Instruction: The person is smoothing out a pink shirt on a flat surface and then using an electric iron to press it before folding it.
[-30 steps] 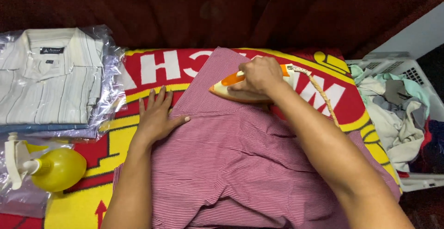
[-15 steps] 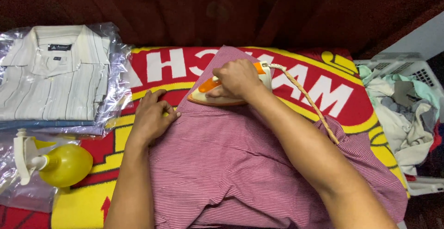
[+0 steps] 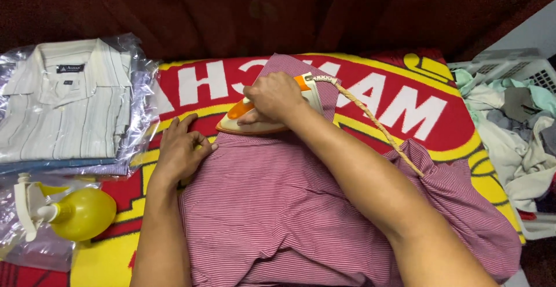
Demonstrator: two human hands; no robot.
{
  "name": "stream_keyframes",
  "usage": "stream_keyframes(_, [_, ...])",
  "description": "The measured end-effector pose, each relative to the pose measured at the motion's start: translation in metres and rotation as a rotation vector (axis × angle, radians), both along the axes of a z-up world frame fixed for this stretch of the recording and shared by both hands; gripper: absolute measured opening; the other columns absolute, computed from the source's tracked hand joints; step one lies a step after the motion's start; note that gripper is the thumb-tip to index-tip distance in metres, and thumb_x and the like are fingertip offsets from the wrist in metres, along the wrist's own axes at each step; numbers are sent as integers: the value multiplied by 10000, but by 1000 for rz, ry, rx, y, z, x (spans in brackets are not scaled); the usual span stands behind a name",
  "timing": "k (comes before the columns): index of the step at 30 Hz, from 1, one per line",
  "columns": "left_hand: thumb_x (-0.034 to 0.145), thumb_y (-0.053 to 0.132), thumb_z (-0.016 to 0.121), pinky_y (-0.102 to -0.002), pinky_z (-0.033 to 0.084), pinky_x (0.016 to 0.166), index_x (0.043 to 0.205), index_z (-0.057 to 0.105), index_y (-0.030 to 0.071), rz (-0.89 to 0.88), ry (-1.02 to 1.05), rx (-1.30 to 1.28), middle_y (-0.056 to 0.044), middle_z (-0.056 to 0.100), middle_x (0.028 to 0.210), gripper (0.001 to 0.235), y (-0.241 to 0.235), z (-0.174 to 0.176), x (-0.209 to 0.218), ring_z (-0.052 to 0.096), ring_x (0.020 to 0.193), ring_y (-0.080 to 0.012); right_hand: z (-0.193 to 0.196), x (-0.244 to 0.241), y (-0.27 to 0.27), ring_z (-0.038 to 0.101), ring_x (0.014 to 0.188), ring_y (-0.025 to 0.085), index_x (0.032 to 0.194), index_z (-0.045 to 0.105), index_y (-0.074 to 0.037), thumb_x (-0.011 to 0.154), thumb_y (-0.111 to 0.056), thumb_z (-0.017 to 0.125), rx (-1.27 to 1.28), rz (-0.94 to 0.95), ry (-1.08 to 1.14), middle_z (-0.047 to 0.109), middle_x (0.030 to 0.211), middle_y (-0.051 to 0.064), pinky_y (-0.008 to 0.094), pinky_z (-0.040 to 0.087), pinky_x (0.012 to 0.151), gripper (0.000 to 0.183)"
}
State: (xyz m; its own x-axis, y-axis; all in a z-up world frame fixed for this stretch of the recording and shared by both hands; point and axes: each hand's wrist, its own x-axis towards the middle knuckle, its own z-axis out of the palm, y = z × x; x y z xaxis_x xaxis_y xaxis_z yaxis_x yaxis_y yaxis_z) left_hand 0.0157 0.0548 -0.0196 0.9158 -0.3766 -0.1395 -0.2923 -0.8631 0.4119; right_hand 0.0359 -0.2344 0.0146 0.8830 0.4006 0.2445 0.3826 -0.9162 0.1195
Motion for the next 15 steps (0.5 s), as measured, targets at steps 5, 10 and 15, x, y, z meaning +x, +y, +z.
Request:
stream_keyframes(5, [889,399,736,-650,158,1238,838,822,173,9,11,-22,-107,431,1627,247,-3,7,-3,240,1553,-450,-3,0,-41,756,764,345,906,749,-232,681,-902,606,0,-51,16,721,721,114,465,598,689,721])
stream_keyframes(10, [896,368,726,-654,156,1237,841,834,163,3,22,-24,-116,422,1633,237,-4,16,-5,241,1551,-450,3,-21,-97,755,773,379,957,755,-206,733,-903,555,-50,-131,40,723,733,154,484,596,706,759])
stream_keyframes(15, [901,365,716,-634,168,1242,834,835,170,-10,26,3,-110,423,1632,238,-6,22,-9,261,1545,-431,14,-44,-122,756,765,375,935,742,-199,744,-898,579,-54,-231,28,732,751,147,477,603,698,742])
